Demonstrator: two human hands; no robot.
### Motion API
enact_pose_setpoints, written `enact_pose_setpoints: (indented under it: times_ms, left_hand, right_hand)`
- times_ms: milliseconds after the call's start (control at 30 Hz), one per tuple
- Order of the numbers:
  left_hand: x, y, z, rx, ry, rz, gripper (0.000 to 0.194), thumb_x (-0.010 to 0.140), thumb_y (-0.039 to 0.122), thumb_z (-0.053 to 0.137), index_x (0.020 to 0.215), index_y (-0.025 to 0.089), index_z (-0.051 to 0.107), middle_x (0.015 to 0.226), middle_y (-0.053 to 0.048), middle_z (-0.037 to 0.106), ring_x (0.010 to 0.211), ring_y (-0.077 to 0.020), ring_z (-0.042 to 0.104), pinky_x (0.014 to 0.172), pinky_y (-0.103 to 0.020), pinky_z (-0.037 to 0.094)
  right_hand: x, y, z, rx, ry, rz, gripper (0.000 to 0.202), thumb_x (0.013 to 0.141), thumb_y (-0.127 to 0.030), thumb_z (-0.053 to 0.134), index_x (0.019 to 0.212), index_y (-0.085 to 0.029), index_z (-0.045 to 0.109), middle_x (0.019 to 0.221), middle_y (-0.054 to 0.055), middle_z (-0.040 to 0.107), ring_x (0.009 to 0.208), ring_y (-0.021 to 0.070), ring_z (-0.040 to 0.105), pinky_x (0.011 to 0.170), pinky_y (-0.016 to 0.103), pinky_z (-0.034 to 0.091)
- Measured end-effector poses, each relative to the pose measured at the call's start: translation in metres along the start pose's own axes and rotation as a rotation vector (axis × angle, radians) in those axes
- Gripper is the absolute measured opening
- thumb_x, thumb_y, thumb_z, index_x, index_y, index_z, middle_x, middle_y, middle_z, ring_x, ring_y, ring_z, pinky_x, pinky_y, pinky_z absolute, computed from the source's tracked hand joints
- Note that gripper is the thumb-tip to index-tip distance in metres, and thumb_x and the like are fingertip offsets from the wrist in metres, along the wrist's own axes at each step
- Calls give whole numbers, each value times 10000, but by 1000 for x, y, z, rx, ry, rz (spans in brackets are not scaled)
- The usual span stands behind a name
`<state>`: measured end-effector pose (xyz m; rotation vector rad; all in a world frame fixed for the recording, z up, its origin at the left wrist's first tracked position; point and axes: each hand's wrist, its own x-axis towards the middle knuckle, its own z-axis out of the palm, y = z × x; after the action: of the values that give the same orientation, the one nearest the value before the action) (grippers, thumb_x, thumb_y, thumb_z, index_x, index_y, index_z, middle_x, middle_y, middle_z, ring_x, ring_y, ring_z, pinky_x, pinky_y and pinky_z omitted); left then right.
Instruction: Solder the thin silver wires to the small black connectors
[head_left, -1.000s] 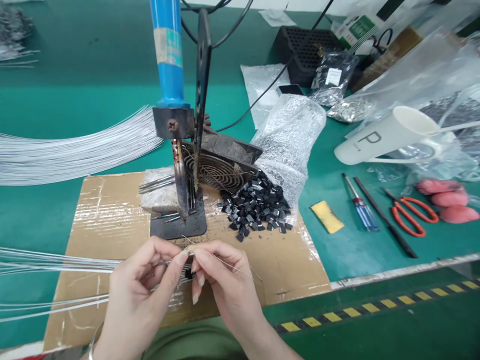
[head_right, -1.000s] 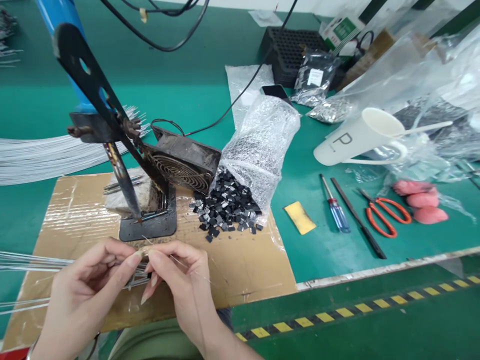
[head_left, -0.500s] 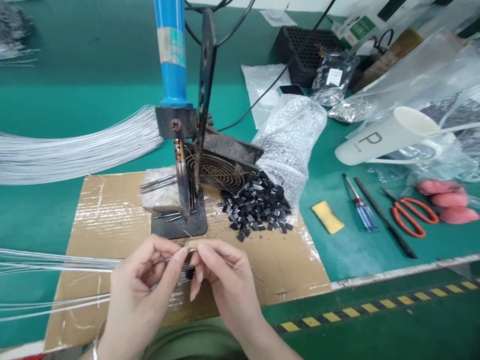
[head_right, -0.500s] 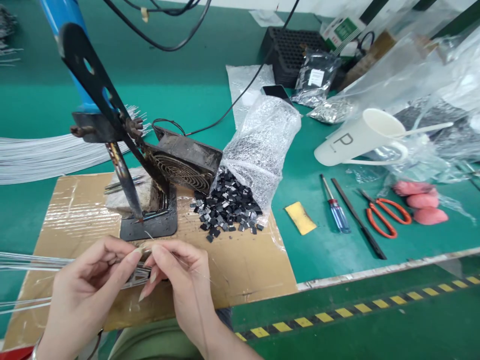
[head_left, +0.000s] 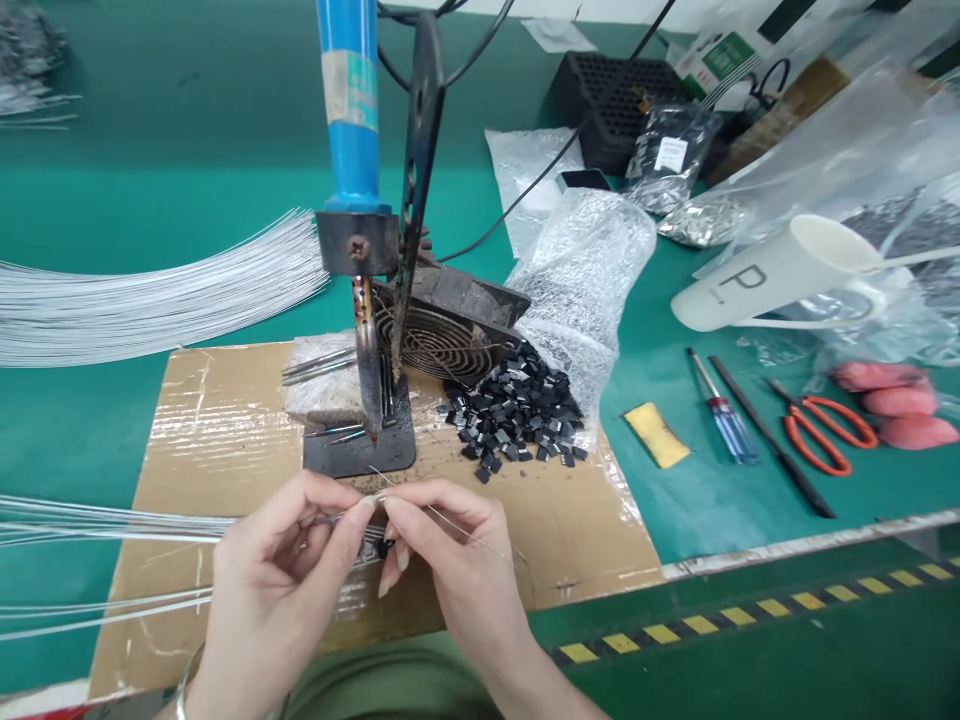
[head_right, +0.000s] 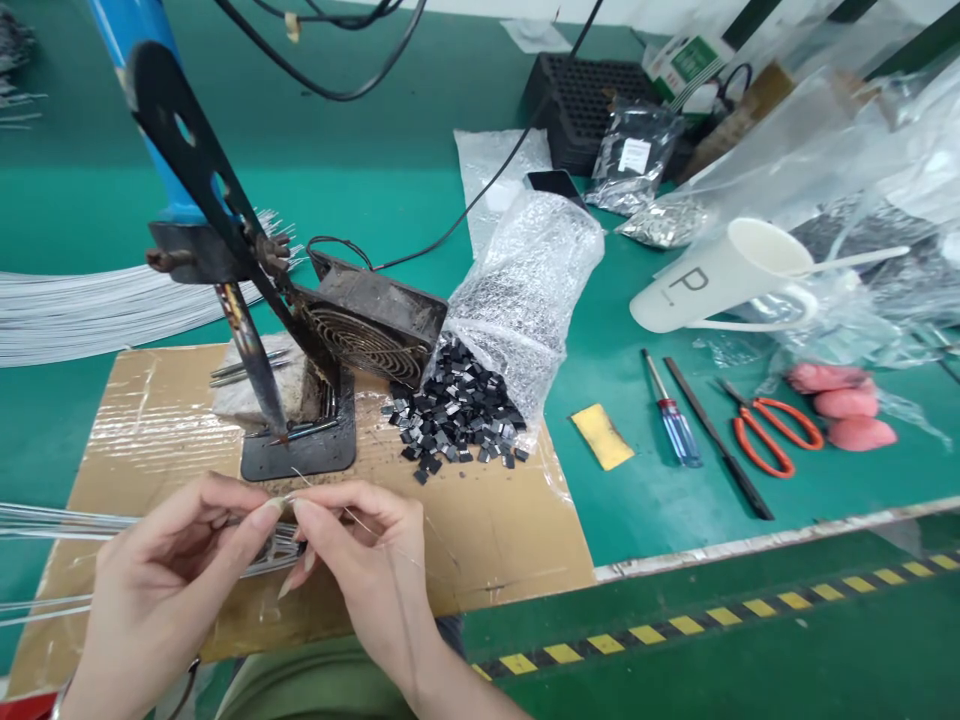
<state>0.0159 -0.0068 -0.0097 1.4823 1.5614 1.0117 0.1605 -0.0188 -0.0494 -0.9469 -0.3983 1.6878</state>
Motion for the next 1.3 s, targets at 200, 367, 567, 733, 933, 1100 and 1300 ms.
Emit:
enact_pose_setpoints:
  times_ms: [200, 367, 567, 733, 933, 1100, 1300]
  left_hand:
    - [-3, -6, -1, 48, -12, 11, 139, 930, 291, 727, 805, 231, 730, 621, 45, 704, 487, -85, 598, 448, -141, 432]
    - [-3, -3, -3, 89, -23, 17, 170, 912, 326, 742, 776, 224, 739, 636, 21, 731, 485, -103, 638, 437, -153, 448]
    - [-5, -4, -8, 153, -74, 23, 171, 924, 343, 740, 815, 212, 755, 689, -2, 770, 541, -132, 695, 488, -178, 510]
    - [-6, -6, -9, 160, -121, 19, 149, 943, 319, 723, 842, 213, 748, 710, 2, 762, 549, -127, 679, 495, -183, 504]
    - [-9, -11, -7, 112, -79, -30, 172, 943, 353, 730, 842, 214, 726, 710, 1, 743, 573, -137, 690, 494, -189, 499]
    - [-15, -11, 0, 111, -14, -78, 175, 946, 366, 728, 852, 218, 725, 749, 3, 742, 609, -125, 667, 553, -199, 511]
    - [-19, -6, 8, 53, 57, -155, 167, 948, 362, 733, 854, 223, 735, 729, 8, 734, 642, -126, 640, 613, -216, 517]
  right_hand:
    - [1, 0, -3, 2, -22, 15, 157, 848, -357, 924, 843, -211, 868, 660, -26, 736, 469, 97, 676, 476, 195, 626]
    - [4, -6, -3, 21, -24, 77, 170, 801, -348, 945, 784, -201, 860, 626, -34, 711, 430, 79, 630, 442, 186, 600]
    - [6, -17, -5, 10, -65, 154, 194, 753, -342, 951, 719, -182, 847, 587, -29, 698, 414, 88, 608, 404, 195, 578]
    - [6, -19, -7, -21, -51, 160, 211, 745, -351, 953, 708, -175, 842, 586, -23, 700, 423, 92, 605, 404, 195, 582]
    - [4, -16, -7, -14, -63, 144, 202, 794, -368, 939, 771, -182, 864, 621, -24, 713, 433, 85, 617, 433, 196, 602]
    - [2, -10, -6, 6, -52, 104, 187, 819, -358, 930, 785, -187, 864, 632, -30, 706, 432, 80, 631, 430, 182, 597]
    - [-2, -2, 0, 73, 5, 71, 202, 810, -394, 937, 810, -202, 872, 639, -33, 701, 429, 73, 616, 445, 187, 597]
